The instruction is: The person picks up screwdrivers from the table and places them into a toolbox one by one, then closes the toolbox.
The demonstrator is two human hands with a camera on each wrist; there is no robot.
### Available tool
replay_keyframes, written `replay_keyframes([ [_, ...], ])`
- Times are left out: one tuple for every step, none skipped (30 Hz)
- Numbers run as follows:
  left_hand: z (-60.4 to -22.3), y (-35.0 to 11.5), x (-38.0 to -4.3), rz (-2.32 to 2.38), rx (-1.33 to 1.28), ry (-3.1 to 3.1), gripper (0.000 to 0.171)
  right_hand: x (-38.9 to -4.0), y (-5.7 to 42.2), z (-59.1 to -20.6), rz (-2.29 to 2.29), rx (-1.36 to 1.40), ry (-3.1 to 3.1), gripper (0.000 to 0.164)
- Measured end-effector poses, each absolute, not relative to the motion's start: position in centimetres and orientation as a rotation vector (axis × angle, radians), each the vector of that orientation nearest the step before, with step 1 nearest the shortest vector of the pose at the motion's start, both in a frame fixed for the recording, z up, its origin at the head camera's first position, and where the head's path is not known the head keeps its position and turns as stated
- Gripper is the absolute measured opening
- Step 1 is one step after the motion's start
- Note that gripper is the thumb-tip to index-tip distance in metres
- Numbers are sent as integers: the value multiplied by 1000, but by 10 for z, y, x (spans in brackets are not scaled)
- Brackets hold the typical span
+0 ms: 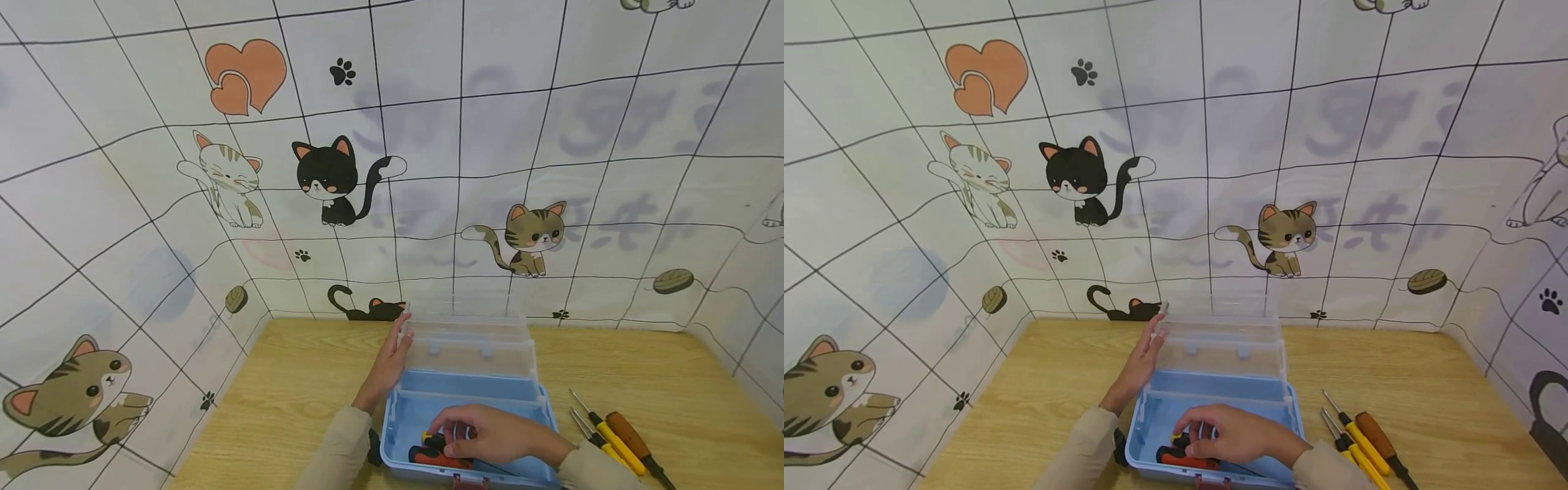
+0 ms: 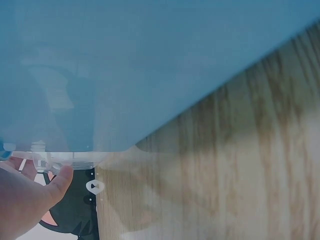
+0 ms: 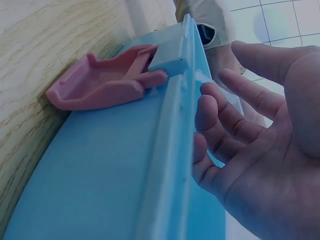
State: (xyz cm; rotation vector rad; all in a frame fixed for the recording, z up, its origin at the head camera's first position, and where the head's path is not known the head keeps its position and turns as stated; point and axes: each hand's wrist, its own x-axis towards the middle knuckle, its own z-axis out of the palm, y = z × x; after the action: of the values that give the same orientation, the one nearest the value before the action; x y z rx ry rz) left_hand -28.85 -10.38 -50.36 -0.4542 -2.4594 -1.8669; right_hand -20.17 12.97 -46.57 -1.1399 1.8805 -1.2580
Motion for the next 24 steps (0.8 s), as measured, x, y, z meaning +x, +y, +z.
replay_keyframes([
  [-506,-104,-289,-1859,-452,-2458,47,-201,130,-465,-1260,-1147,1875,30],
  [-507,-104,-290,-1847,-451,-2459,47,-201,131,-464,-1260,-1156,1873,30],
  [-508,-104,-290,-1841,-447,-2462,47,-201,131,-463,-1260,-1163,1873,30],
  [-508,-104,-290,-1836,-441,-2466,47,-200,132,-462,-1261,-1165,1872,31],
  [-509,-104,-290,-1834,-432,-2472,46,-200,133,-461,-1262,-1168,1875,31],
  [-509,-104,-290,-1832,-424,-2476,46,-200,133,-459,-1259,-1171,1883,31],
  [-509,-104,-290,-1832,-420,-2478,46,-200,134,-458,-1264,-1170,1885,30],
  [-508,-104,-289,-1832,-415,-2481,45,-200,135,-458,-1266,-1174,1891,30],
  [-508,-104,-289,-1835,-410,-2484,45,-200,136,-457,-1272,-1172,1891,30],
  [-508,-104,-289,-1837,-406,-2485,45,-200,137,-456,-1278,-1171,1889,30],
  [-508,-104,-289,-1841,-406,-2484,45,-200,138,-456,-1282,-1174,1890,30],
  [-508,-104,-289,-1844,-406,-2483,46,-201,139,-455,-1286,-1178,1892,30],
  [-508,-104,-289,-1842,-414,-2480,46,-201,140,-455,-1292,-1180,1892,29],
  [-508,-104,-289,-1846,-413,-2480,46,-201,140,-454,-1291,-1184,1899,28],
  [-508,-104,-289,-1847,-413,-2481,47,-200,141,-453,-1293,-1184,1903,28],
  [-509,-104,-289,-1849,-411,-2482,47,-200,142,-453,-1295,-1186,1911,27],
  [-508,-104,-289,-1853,-409,-2482,47,-200,143,-452,-1295,-1191,1921,27],
  [-508,-104,-289,-1852,-410,-2482,47,-200,145,-451,-1293,-1191,1932,27],
  [-509,-104,-289,-1853,-412,-2482,46,-200,146,-450,-1291,-1190,1943,26],
  [-509,-104,-290,-1857,-405,-2485,46,-200,148,-449,-1290,-1190,1952,26],
  [-509,-104,-290,-1857,-406,-2487,46,-200,150,-448,-1289,-1189,1961,27],
  [-509,-104,-290,-1857,-406,-2488,46,-200,152,-447,-1289,-1188,1969,27],
  [-509,-104,-290,-1857,-409,-2487,46,-200,154,-446,-1287,-1188,1981,27],
  [-510,-104,-290,-1854,-411,-2487,47,-200,156,-445,-1291,-1186,1986,27],
])
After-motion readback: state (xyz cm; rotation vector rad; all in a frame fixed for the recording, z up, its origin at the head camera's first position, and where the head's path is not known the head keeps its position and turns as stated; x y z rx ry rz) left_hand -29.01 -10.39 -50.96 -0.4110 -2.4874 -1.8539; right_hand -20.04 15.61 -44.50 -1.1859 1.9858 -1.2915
